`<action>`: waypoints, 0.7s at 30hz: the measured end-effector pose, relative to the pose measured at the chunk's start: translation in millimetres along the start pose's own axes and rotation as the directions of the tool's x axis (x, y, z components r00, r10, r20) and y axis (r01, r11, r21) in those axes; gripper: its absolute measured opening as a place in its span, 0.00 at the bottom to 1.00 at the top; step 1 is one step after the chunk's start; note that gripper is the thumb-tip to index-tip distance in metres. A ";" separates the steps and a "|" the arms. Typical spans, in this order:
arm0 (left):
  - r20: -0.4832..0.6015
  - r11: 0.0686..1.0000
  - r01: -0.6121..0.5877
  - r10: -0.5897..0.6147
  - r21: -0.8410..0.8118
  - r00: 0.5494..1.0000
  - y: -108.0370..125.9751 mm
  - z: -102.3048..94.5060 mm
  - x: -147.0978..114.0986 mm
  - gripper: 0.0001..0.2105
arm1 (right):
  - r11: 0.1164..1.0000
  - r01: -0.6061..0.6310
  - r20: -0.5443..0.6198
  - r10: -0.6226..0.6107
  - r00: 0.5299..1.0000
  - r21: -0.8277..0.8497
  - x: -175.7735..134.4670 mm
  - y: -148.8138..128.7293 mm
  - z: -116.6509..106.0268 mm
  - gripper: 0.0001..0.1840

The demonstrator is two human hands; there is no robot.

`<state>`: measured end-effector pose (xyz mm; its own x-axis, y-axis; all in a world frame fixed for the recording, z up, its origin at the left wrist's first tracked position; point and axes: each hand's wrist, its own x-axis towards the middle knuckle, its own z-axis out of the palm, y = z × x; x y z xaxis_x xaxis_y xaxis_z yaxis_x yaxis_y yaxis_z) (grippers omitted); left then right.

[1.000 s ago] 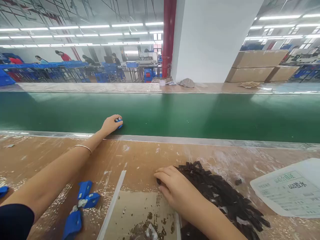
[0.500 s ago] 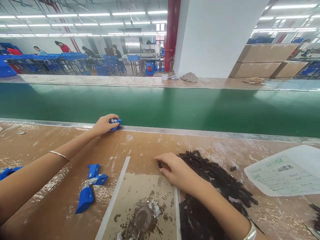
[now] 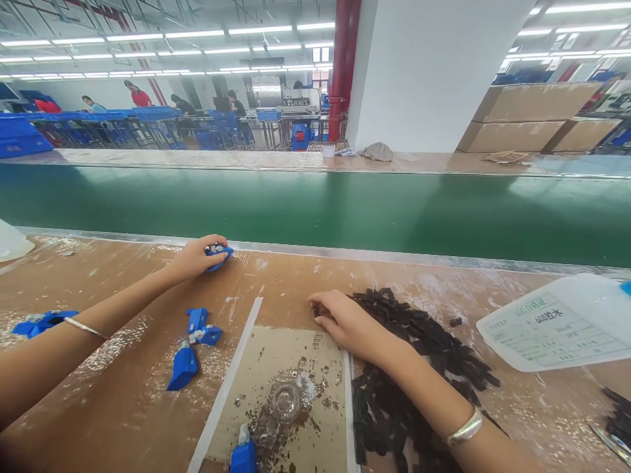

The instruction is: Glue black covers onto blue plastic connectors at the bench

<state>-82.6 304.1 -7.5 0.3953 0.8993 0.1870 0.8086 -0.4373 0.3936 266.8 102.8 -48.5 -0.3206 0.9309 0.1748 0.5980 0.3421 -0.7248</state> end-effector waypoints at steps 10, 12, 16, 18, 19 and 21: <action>0.288 0.979 -0.176 0.198 -0.103 0.937 26.5 -21.0 -68.8 0.14 | 0.966 -0.035 -0.065 0.053 0.996 0.255 0.5 1.1 -3.4 0.17; 0.291 0.971 -0.216 0.236 -0.099 0.927 31.6 -23.6 -78.2 0.15 | 0.945 -0.009 -0.091 0.041 0.995 0.328 -1.4 -3.5 -5.9 0.19; 0.074 0.959 -0.278 0.282 -0.058 0.957 54.5 -32.2 -97.9 0.16 | 0.909 0.076 -0.150 -0.016 0.989 0.410 -11.7 -27.3 -11.9 0.19; -0.046 0.955 -0.274 0.270 -0.117 0.962 78.5 -37.2 -113.2 0.14 | 0.902 0.120 -0.177 -0.049 0.983 0.414 -21.2 -45.8 -14.4 0.18; -0.098 0.950 -0.256 0.242 -0.179 0.965 93.1 -39.3 -122.4 0.12 | 0.909 0.147 -0.195 -0.074 0.978 0.390 -27.0 -56.1 -15.5 0.19; -0.070 0.919 -0.154 0.138 -0.362 0.988 123.8 -41.6 -141.6 0.09 | 0.938 0.214 -0.227 -0.154 0.962 0.271 -39.3 -77.5 -17.5 0.22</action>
<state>-56.6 122.8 52.2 0.4716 0.8286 0.3018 0.5246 -0.5387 0.6593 245.9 41.9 12.4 -0.2338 0.8717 0.4307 0.2933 0.4856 -0.8235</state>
